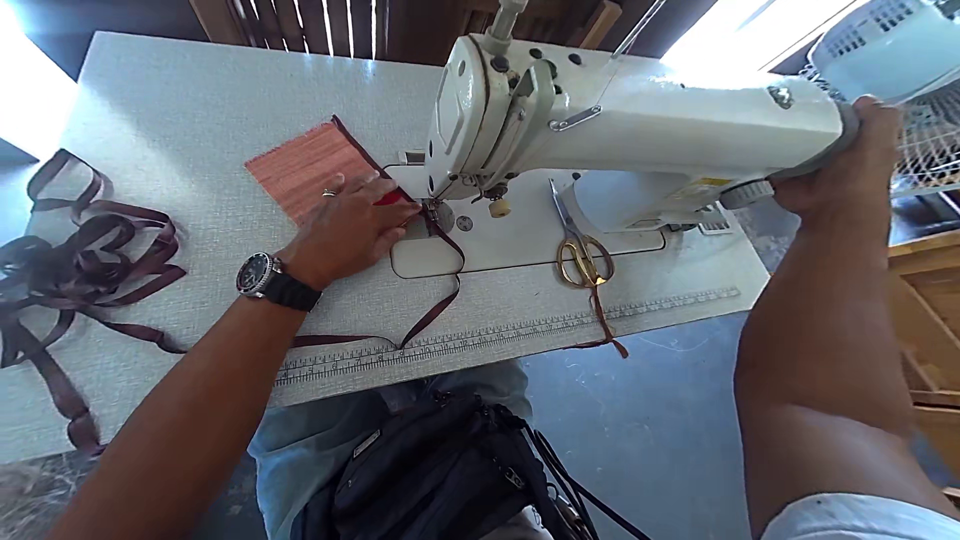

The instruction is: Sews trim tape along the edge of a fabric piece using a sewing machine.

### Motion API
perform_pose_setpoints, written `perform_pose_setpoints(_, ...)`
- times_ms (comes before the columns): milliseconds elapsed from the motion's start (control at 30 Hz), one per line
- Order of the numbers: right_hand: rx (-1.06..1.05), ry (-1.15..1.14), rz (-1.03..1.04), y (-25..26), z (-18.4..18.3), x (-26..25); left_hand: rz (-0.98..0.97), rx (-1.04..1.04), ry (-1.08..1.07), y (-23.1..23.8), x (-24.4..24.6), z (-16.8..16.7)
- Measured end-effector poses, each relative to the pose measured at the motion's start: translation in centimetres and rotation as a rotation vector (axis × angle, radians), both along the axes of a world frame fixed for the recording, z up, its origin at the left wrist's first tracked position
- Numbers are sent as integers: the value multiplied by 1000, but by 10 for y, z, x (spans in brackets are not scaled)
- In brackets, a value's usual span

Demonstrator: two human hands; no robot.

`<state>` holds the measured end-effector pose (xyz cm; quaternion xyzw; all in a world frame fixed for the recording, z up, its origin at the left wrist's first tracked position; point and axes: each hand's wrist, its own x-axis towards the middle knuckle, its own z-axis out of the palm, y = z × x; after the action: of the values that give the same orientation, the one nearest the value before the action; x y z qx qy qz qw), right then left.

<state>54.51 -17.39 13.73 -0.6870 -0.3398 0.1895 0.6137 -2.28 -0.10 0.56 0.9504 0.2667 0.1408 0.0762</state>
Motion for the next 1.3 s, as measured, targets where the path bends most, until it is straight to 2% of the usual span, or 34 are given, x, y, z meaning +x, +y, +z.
perform_pose_setpoints(200,4,-10,12,0,1,-1,23,29,55,-2,8,1)
perform_pose_setpoints(500,14,32,14,-1,1,-1,-47,164,163,-25,0,7)
perform_pose_setpoints(800,62,-53,33,2,-4,6,-17,136,187,-28,2,8)
perform_pose_setpoints(900,-70,-51,-34,2,7,4,-27,143,194,-26,2,6)
perform_pose_setpoints(1033,-516,-3,-115,14,43,2,-28,133,205,-27,0,7)
perform_pose_setpoints(1100,-668,11,-135,23,55,0,-28,129,211,-28,-1,7)
perform_pose_setpoints(1167,-723,11,-115,26,61,-1,-32,136,218,-30,-5,7)
perform_pose_setpoints(1300,-670,8,-131,24,57,-3,-52,149,204,-37,-13,10)
